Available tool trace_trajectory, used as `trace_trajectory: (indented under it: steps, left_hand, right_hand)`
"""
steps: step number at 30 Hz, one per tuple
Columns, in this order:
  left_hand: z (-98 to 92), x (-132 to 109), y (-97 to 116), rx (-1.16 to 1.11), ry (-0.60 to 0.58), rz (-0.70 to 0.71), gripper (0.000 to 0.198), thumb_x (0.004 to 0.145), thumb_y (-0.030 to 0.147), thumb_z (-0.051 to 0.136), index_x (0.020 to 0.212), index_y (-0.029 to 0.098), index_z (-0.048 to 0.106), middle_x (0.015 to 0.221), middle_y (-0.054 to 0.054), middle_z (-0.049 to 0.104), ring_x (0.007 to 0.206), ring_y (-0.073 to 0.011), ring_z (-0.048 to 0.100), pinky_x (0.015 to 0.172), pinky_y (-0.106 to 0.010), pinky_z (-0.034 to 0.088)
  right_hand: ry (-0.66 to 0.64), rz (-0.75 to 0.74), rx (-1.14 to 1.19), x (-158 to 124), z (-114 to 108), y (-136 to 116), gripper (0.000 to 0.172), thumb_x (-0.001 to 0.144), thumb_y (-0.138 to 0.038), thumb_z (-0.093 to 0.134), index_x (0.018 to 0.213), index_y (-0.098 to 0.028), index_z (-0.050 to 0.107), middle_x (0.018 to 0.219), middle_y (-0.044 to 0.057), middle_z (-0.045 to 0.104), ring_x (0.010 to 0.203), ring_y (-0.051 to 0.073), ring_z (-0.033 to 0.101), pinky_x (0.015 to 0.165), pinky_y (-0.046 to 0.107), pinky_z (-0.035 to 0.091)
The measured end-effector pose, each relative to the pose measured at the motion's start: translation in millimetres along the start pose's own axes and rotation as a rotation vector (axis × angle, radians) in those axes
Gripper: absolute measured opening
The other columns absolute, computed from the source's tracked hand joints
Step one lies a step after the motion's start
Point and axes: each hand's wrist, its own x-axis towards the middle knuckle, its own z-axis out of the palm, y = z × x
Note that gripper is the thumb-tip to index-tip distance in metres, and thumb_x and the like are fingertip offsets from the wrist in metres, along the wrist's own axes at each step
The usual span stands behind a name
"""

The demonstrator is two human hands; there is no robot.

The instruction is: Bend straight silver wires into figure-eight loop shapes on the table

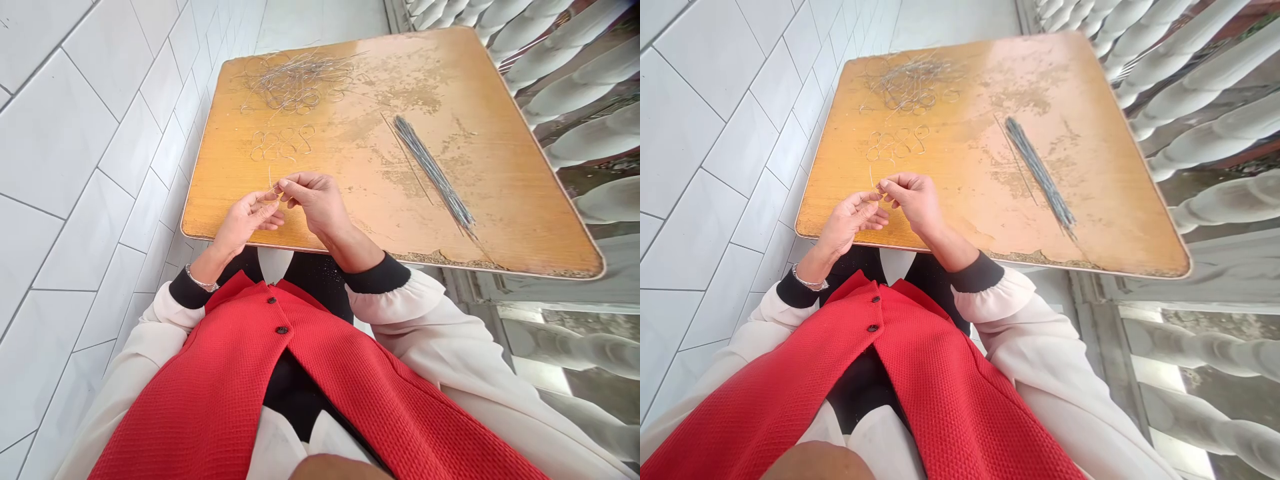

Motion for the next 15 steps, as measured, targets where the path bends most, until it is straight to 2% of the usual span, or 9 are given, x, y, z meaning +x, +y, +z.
trace_trajectory:
  steps: [2, 4, 8, 15]
  left_hand:
    - [-7.1, 2.6, 5.3, 0.041, 0.047, 0.038, 0.023, 0.095, 0.038, 0.069, 0.106, 0.018, 0.066, 0.094, -0.004, 0.076, 0.088, -0.0116, 0.072, 0.083, -0.024, 0.054]
    - [-13.1, 6.7, 11.9, 0.096, 0.116, 0.095, 0.021, 0.095, 0.038, 0.069, 0.098, 0.018, 0.068, 0.092, -0.003, 0.074, 0.088, -0.0098, 0.069, 0.084, -0.023, 0.052]
    - [-14.6, 14.1, 23.8, 0.154, 0.147, 0.147, 0.011, 0.09, 0.023, 0.073, 0.084, 0.016, 0.067, 0.079, 0.002, 0.067, 0.073, -0.0053, 0.06, 0.077, -0.021, 0.047]
    - [-4.7, 17.5, 31.0, 0.187, 0.136, 0.148, 0.02, 0.087, 0.008, 0.069, 0.07, 0.015, 0.063, 0.066, 0.004, 0.061, 0.062, -0.004, 0.052, 0.066, -0.02, 0.043]
  right_hand:
    - [0.002, -0.003, 0.002, 1.6, 0.0, -1.1, 0.02, 0.083, -0.028, 0.076, 0.067, -0.018, 0.071, 0.071, 0.002, 0.072, 0.058, 0.008, 0.056, 0.055, 0.021, 0.046]
    - [-0.01, 0.0, -0.01, 2.6, -0.1, -2.9, 0.021, 0.082, -0.027, 0.078, 0.065, -0.017, 0.07, 0.068, 0.002, 0.07, 0.056, 0.008, 0.055, 0.053, 0.021, 0.045]
    - [-0.047, 0.005, -0.061, 3.3, 0.1, -4.0, 0.024, 0.08, -0.028, 0.079, 0.062, -0.017, 0.068, 0.063, 0.001, 0.067, 0.055, 0.009, 0.055, 0.052, 0.021, 0.045]
    - [-0.072, -0.001, -0.044, 3.9, -0.7, -1.6, 0.029, 0.079, -0.036, 0.082, 0.062, -0.018, 0.067, 0.061, 0.001, 0.066, 0.054, 0.009, 0.054, 0.053, 0.023, 0.046]
